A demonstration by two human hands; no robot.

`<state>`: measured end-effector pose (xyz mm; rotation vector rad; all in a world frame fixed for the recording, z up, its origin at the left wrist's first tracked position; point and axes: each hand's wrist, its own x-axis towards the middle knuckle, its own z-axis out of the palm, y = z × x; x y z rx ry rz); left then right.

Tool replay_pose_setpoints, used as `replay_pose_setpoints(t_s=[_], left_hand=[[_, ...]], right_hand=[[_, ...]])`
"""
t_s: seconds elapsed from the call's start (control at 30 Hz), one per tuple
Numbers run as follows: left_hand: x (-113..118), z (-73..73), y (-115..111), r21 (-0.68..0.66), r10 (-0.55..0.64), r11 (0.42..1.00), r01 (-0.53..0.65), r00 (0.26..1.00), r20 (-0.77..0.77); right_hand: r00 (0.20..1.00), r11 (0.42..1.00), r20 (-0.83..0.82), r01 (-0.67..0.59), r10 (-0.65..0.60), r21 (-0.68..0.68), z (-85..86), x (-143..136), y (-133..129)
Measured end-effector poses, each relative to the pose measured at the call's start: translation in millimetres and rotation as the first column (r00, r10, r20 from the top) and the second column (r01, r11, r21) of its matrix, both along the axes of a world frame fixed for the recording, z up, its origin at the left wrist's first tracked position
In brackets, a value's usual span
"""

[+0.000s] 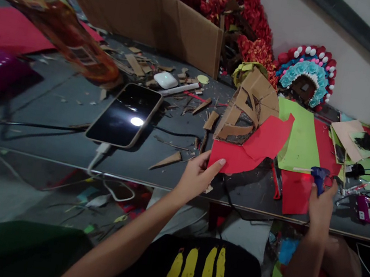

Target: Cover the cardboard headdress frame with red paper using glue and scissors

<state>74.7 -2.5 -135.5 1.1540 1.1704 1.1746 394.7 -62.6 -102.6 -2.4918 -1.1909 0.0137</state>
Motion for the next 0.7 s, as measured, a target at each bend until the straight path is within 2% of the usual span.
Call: replay_pose_setpoints(t_s=[0.1, 0.17, 0.23, 0.3, 0.37, 0.43, 0.53, 0.63, 0.7], left_hand=[[0.0, 0.1, -0.4, -0.006, 0.001, 1.0, -0.001, 1.0, 0.01], [-0.3, -0.6, -0.7, -0.017, 0.009, 1.0, -0.009, 1.0, 0.024], [-0.7, -1.7, -1.1, -0.027, 0.023, 0.999, -0.023, 0.999, 0.035], [-1.1, -2.2, -1.5, -0.036, 0.043, 0.998, -0.041, 0.998, 0.046], [-1.2, -1.5, -1.7, -0.05, 0.058, 0.997, -0.055, 0.997, 0.057], [-0.8, 0.3, -1.5, -0.065, 0.07, 0.996, -0.065, 0.995, 0.072], [0.0, 2.9, -0.9, -0.071, 0.09, 0.994, -0.083, 0.99, 0.104], [0.3, 2.8, -0.1, -0.088, 0.118, 0.99, -0.107, 0.984, 0.134], [0.2, 1.6, 0.3, -0.101, 0.137, 0.987, -0.123, 0.98, 0.142]], right_hand=[[0.995, 0.999, 0.099, -0.003, -0.001, 0.035, 2.1, 1.4, 8.8], [0.977, 0.996, 0.21, -0.055, 0.038, 0.074, 4.5, -12.9, 10.1], [0.958, 0.978, 0.232, -0.194, 0.171, 0.081, 3.5, -37.2, 8.6], [0.912, 0.914, 0.121, -0.401, 0.393, 0.056, -2.5, -64.0, 7.3], [0.859, 0.861, 0.07, -0.509, 0.508, 0.003, -11.8, -84.2, 8.8], [0.856, 0.86, 0.09, -0.509, 0.509, -0.021, -20.2, -93.3, 12.6], [0.864, 0.868, 0.086, -0.497, 0.496, -0.004, -24.2, -91.8, 16.9], [0.863, 0.863, 0.032, -0.505, 0.505, 0.02, -17.5, -87.8, 12.3], [0.88, 0.879, -0.009, -0.474, 0.475, 0.049, -9.5, -87.9, 4.7]])
